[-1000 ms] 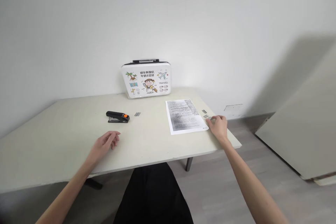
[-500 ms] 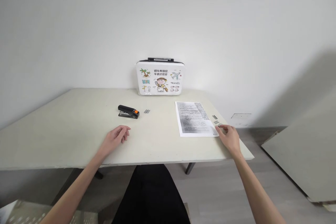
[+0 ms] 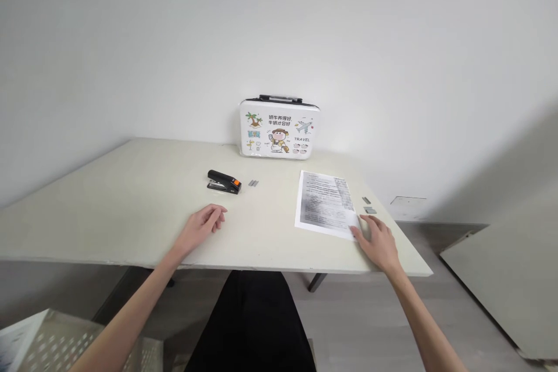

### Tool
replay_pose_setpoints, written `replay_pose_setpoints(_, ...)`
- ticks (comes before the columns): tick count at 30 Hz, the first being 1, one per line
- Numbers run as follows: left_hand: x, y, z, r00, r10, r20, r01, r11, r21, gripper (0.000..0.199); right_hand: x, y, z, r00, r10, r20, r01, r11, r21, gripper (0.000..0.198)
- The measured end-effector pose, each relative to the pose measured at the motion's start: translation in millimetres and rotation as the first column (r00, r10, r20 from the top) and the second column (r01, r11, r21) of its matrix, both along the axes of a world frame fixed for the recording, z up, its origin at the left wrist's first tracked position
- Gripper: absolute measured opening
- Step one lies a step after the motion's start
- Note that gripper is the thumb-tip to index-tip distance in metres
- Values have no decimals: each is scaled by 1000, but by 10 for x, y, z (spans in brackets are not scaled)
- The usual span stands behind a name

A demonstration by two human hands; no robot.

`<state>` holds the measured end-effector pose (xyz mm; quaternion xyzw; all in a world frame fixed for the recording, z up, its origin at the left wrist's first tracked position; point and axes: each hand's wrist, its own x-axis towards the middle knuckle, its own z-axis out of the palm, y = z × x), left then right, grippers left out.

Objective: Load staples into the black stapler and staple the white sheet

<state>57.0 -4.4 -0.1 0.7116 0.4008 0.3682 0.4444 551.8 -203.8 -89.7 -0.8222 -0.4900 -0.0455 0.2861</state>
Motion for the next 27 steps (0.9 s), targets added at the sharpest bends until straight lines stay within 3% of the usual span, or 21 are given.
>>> replay_pose_setpoints(6, -3, -5, -42, 1000, -10, 5, 10, 1000, 11, 33, -327, -142, 92, 971, 219, -97, -231, 963, -139, 83)
replay_pose_setpoints(12, 2, -42, -19, 1000, 2, 9, -2, 1000, 10, 31, -673, -117, 343, 899, 420, -125, -438, 851, -289, 81)
replay_pose_setpoints(17, 6, -67, 14, 1000, 23, 0, -23, 999, 30, 31, -988, -15, 487, 827, 556, -84, -551, 771, -318, 79)
replay_pose_setpoints(27, -36, 71, -165, 973, 191, -130, -135, 927, 351, 26, -1457, 108, 590, 653, 756, -42, -736, 621, -272, 76)
